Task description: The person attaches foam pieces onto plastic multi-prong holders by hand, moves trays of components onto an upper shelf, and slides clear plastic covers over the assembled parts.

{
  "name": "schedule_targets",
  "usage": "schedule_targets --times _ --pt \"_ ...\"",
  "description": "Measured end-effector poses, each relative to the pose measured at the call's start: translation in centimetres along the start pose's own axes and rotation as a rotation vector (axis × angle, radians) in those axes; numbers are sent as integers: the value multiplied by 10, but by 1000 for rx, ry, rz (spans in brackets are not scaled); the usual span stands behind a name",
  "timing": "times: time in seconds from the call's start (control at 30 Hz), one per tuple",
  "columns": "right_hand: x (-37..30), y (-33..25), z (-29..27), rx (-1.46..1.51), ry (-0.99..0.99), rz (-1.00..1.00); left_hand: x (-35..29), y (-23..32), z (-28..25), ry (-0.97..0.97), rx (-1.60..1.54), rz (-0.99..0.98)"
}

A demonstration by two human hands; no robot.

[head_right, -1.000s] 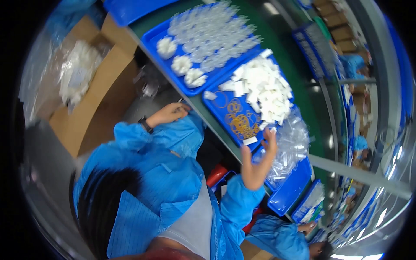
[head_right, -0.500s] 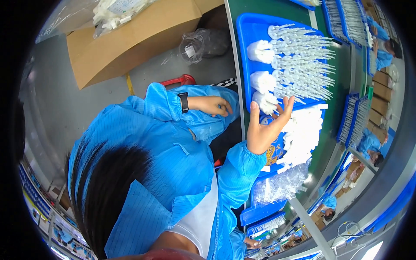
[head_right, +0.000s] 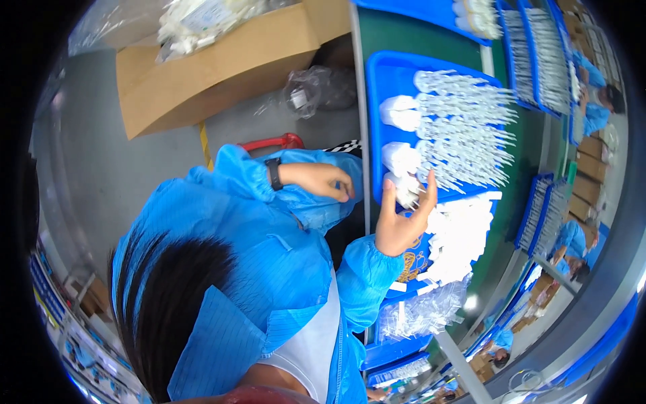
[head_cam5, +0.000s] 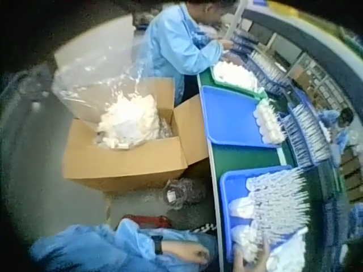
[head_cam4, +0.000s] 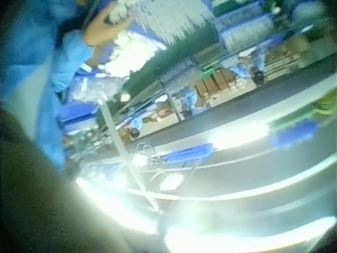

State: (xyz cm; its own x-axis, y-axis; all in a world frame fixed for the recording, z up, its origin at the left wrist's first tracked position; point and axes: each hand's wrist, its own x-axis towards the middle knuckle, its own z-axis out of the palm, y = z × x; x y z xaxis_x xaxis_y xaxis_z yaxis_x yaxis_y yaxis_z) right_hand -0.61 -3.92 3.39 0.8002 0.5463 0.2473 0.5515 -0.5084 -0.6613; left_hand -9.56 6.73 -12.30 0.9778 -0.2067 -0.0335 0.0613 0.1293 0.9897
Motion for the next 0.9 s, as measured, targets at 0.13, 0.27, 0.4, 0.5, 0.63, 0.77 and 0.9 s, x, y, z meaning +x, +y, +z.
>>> schedule_targets --times 0.13,0.27,0.4,0.5,0.63,0.77,0.9 --pt "6 10 -10 51 92 12 4 50 2 -63 16 32" --pt "-1 11 -14 193 218 28 -3 97 -4 -167 30 -5" --pt "-19 10 -44 211 345 -26 0 134 9 -293 -142 -113" --pt "-37 12 -65 296 385 -27 8 136 26 -396 -384 -79" --pt "-61 16 -81 468 391 4 26 137 59 -389 -603 -6" --pt "-78 21 -90 499 372 -7 34 122 84 -187 -626 23" --pt "-86 27 -94 581 389 75 40 113 93 -78 -632 77"
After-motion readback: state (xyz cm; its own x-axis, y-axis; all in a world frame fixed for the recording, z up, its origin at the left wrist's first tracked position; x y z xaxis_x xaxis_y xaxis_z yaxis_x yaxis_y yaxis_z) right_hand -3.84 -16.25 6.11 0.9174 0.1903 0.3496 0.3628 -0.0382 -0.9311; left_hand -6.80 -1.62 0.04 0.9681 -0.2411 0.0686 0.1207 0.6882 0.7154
